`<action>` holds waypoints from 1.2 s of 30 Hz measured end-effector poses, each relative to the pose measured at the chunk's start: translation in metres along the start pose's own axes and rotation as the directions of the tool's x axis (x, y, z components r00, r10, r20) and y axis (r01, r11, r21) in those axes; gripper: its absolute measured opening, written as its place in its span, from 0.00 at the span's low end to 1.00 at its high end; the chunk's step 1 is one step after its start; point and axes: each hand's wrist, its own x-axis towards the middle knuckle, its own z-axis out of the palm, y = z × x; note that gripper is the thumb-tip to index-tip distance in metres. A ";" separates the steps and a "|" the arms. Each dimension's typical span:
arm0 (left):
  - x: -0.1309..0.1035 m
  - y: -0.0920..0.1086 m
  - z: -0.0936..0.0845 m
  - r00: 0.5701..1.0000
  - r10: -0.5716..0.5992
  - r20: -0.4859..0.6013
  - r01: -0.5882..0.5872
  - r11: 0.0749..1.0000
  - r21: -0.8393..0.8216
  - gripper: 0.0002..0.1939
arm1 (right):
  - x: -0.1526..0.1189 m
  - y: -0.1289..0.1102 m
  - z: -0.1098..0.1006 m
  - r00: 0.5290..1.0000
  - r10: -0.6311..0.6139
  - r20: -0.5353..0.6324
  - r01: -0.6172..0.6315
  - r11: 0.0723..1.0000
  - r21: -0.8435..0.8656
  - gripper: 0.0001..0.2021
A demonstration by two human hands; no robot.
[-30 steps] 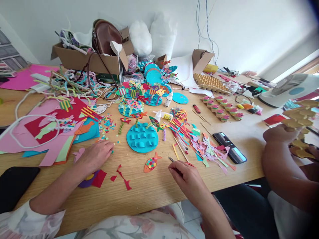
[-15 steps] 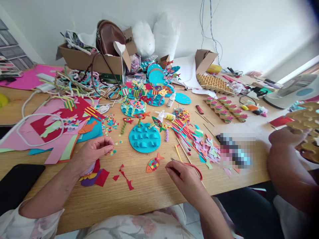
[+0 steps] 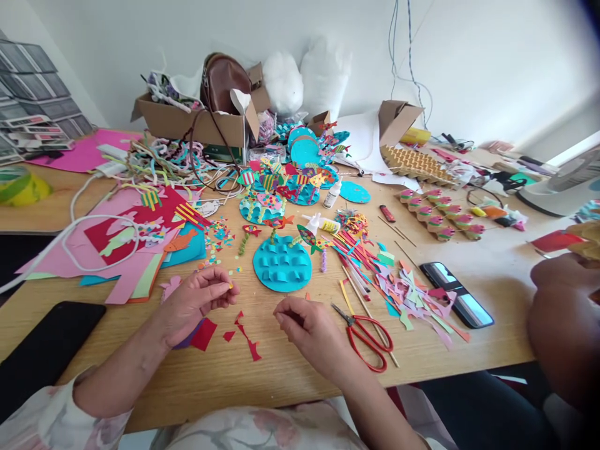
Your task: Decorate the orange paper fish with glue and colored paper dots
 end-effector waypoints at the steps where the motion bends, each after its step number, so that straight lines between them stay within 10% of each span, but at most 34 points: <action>1: -0.001 -0.003 0.003 1.000 0.027 0.006 -0.027 0.999 0.042 0.09 | 0.001 0.001 0.003 1.000 0.014 0.012 -0.014 0.999 0.040 0.07; 20: -0.005 -0.030 0.037 0.937 0.261 0.231 -0.348 0.682 0.644 0.04 | 0.005 0.014 0.028 0.989 0.116 0.094 -0.148 0.852 0.502 0.04; 27: -0.005 -0.024 0.045 0.919 0.299 0.258 -0.381 0.494 0.782 0.07 | 0.003 0.015 0.025 0.997 0.081 -0.012 -0.074 0.953 0.293 0.04; 36: -0.002 -0.022 0.051 0.949 0.203 0.241 -0.315 0.613 0.724 0.05 | 0.003 0.012 0.019 0.999 0.028 -0.028 -0.025 0.995 0.094 0.07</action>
